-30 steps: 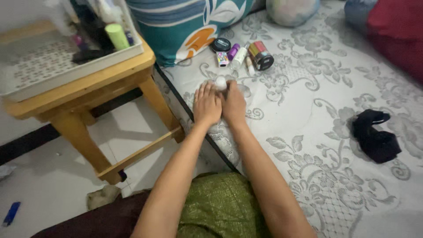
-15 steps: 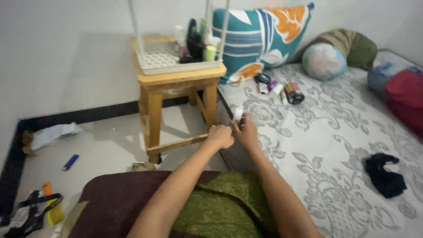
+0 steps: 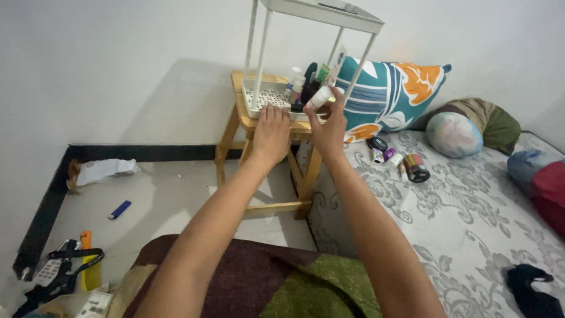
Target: The person repeatedly picks up various personal care items from a bed and places them into a white plastic tray on a small wooden table. Items include tubes, bottles, and small containers. The person handles them one at a time and arranges them in the tray.
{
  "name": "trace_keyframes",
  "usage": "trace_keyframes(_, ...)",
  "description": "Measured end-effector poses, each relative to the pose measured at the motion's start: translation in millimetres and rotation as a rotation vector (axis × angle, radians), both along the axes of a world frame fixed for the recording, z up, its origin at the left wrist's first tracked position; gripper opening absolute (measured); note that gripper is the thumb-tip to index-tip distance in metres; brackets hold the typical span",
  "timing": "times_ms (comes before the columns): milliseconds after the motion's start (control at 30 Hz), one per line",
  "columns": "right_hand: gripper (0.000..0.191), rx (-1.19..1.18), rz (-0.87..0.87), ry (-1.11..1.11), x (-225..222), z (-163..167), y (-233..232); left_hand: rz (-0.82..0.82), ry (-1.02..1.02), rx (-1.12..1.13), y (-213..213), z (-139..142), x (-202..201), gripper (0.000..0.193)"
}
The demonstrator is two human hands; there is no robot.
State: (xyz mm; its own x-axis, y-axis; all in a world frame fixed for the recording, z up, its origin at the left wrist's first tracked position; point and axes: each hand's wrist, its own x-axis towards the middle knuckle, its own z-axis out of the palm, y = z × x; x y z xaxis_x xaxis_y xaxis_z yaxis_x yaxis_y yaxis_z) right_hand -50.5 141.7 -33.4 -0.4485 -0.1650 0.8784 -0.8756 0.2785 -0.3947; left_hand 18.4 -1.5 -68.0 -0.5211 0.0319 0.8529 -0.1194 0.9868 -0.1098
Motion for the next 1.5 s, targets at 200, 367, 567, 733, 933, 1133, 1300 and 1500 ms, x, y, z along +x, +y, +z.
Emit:
trace_keyframes(200,0.062,0.155,0.144,-0.085,-10.2,20.3,-33.1,-0.019,-0.223,0.028,-11.2,-4.5,-7.9,0.051)
trace_keyframes(367,0.07,0.592,-0.24,0.219,-35.2,37.0,-58.6,-0.142,-0.203,0.113,-21.1,-0.6,-22.1,0.044)
trace_keyframes(567,0.07,0.815,-0.297,0.255,-63.5,36.7,-85.6,-0.125,-0.203,0.146,-20.9,-1.8,-27.6,0.05)
trace_keyframes(733,0.072,0.843,-0.37,0.332,-79.1,30.1,-97.6,-0.078,-0.21,0.133,-21.1,-1.1,-30.1,0.045)
trace_keyframes(933,0.072,0.783,-0.464,0.58,-93.4,25.1,-105.7,-0.088,-0.236,0.111,-27.9,-1.5,-40.0,0.03)
trace_keyframes(1133,0.076,0.796,-0.562,0.532,-102.7,21.6,-110.8,-0.112,-0.286,0.138,-26.1,1.0,-42.3,0.033)
trace_keyframes(1300,0.076,0.849,-0.666,0.452,-110.4,22.9,-112.9,-0.052,-0.336,0.065,-23.8,6.9,-41.9,0.031)
trace_keyframes(1500,0.082,0.823,-0.656,0.429,-107.4,29.2,-107.9,-0.085,-0.291,0.097,-23.2,2.5,-46.0,0.027)
